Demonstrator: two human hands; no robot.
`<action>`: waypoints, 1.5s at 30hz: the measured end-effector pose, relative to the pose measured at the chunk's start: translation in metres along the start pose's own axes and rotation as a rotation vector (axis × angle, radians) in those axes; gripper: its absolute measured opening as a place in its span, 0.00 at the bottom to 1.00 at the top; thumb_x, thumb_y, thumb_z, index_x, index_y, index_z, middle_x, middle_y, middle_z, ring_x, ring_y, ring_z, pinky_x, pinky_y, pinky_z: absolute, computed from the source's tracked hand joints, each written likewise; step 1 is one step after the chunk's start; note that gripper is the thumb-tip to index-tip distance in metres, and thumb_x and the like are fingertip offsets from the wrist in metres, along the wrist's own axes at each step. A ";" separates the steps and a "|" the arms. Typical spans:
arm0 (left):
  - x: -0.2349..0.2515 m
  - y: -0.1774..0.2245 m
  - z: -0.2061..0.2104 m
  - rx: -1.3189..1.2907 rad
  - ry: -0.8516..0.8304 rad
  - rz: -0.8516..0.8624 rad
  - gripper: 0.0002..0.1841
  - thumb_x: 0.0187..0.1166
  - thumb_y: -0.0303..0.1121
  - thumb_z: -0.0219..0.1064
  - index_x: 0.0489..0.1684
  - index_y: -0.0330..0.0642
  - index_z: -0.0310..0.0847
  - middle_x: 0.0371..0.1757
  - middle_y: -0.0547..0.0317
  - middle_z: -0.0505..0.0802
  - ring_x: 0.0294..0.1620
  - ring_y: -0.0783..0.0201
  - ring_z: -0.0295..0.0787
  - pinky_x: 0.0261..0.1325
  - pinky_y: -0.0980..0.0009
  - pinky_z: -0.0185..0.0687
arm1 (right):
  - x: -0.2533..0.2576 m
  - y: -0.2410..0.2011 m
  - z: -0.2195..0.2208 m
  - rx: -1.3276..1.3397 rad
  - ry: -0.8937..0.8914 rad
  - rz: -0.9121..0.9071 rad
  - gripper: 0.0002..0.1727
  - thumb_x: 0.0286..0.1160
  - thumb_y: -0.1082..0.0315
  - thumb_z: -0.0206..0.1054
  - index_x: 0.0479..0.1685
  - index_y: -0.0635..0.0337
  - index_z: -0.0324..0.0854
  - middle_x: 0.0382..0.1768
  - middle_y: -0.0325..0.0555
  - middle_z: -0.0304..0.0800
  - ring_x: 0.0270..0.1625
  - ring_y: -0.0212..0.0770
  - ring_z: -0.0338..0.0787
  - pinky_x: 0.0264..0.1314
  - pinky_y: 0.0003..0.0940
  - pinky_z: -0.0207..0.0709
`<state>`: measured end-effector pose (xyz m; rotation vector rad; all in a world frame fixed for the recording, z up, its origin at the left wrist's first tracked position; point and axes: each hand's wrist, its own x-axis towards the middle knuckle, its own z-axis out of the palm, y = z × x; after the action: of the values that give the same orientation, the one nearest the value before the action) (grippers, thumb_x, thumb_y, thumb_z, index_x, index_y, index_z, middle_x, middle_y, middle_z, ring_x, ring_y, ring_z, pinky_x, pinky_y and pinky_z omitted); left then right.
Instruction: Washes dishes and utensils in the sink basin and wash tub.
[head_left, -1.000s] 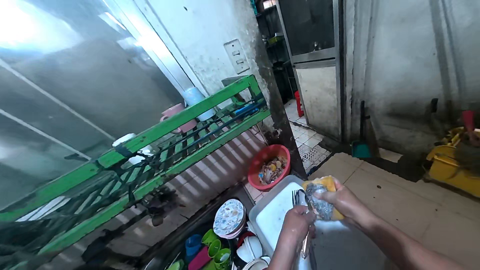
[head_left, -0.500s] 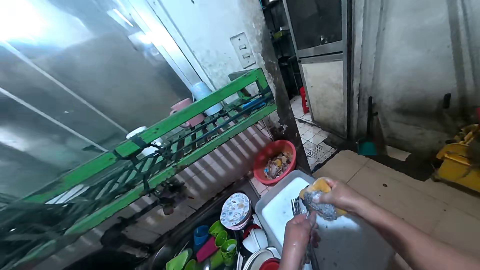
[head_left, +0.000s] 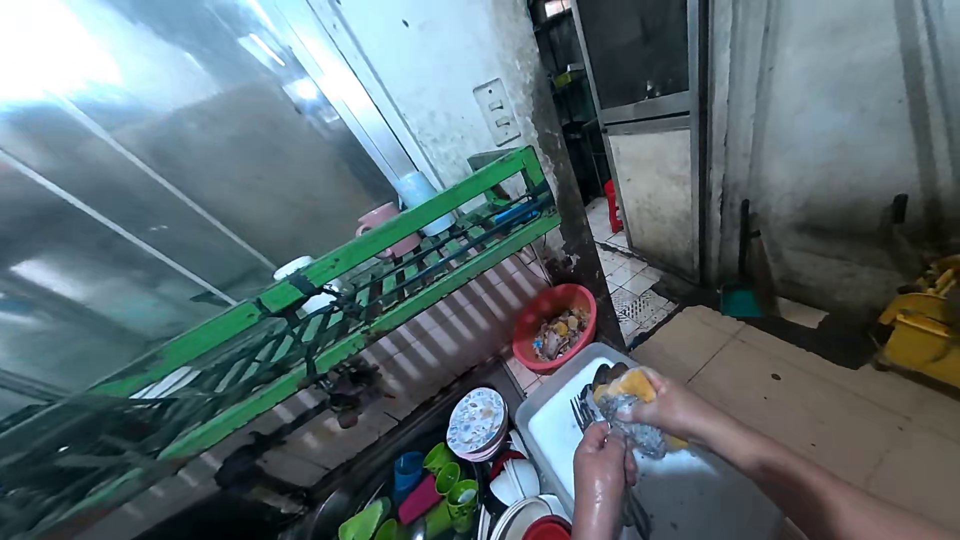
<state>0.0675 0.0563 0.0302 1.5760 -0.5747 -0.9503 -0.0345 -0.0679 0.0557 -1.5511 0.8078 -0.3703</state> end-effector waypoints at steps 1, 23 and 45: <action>-0.003 -0.002 0.002 0.032 0.005 -0.004 0.08 0.88 0.26 0.58 0.52 0.29 0.79 0.23 0.58 0.83 0.17 0.70 0.78 0.23 0.75 0.78 | 0.002 -0.001 -0.004 -0.050 -0.004 0.018 0.30 0.72 0.67 0.78 0.75 0.60 0.74 0.59 0.56 0.87 0.59 0.46 0.89 0.67 0.46 0.80; -0.019 -0.009 -0.006 -0.089 -0.101 -0.068 0.11 0.90 0.26 0.56 0.55 0.26 0.80 0.29 0.53 0.87 0.17 0.70 0.80 0.21 0.77 0.80 | 0.016 0.017 -0.012 -0.250 0.071 -0.109 0.30 0.78 0.51 0.73 0.71 0.61 0.78 0.56 0.58 0.89 0.58 0.53 0.89 0.68 0.57 0.78; 0.010 0.000 -0.026 -0.307 -0.099 0.033 0.13 0.90 0.27 0.53 0.51 0.26 0.83 0.43 0.47 0.95 0.44 0.59 0.94 0.51 0.64 0.90 | -0.010 0.010 0.027 -0.561 -0.546 0.106 0.35 0.75 0.60 0.76 0.76 0.71 0.69 0.61 0.72 0.83 0.62 0.66 0.85 0.66 0.66 0.74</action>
<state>0.0947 0.0635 0.0277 1.2479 -0.4949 -1.0428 -0.0267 -0.0405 0.0436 -1.9878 0.5754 0.3865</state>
